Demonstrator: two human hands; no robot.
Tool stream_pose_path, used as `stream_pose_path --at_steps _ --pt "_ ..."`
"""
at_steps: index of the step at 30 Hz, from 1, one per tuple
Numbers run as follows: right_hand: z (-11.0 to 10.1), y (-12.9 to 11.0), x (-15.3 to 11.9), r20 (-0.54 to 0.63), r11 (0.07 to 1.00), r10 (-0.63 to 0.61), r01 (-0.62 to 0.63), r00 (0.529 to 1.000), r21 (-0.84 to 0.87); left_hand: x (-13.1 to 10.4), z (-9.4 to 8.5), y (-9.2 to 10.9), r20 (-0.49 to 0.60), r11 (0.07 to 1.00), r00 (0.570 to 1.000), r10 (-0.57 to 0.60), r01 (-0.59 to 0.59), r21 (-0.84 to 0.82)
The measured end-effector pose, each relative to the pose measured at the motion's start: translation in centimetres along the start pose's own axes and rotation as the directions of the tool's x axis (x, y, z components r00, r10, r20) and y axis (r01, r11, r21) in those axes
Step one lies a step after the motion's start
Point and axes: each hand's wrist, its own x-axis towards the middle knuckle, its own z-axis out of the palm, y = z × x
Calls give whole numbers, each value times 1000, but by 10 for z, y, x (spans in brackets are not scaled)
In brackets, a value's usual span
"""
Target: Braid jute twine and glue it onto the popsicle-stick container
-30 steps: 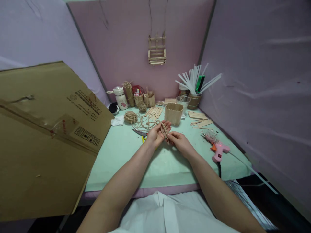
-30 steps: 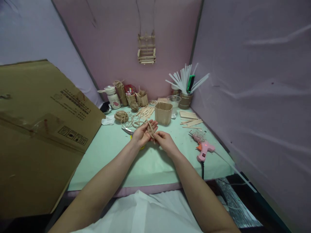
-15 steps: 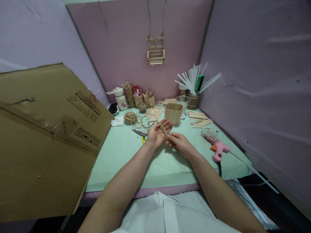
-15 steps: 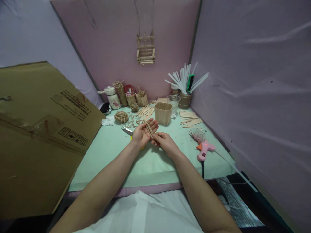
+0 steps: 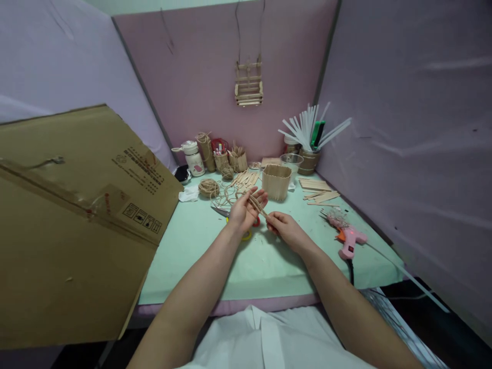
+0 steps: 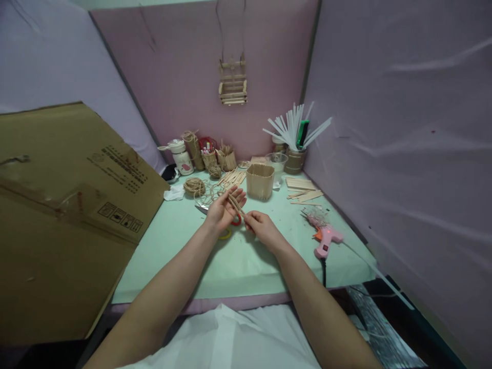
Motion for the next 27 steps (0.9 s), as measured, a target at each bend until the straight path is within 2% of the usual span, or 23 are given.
stream_pose_path --at_steps 8,15,19,23,27 --pt "-1 -8 -4 -44 999 39 -39 998 -14 8 -11 35 -130 996 989 69 -75 -41" --pt "-4 -10 -4 -20 968 87 -80 996 239 18 -29 58 -247 980 961 128 -161 -120" --pt "-9 -12 -11 9 952 82 -80 997 296 21 -38 67 -273 973 953 128 -174 -151" --pt "-25 -6 -26 7 965 87 -86 996 247 21 -39 65 -286 975 949 131 -176 -135" --pt "-45 -2 -41 -60 999 45 -45 997 4 20 -36 60 -291 981 949 125 -162 -108"
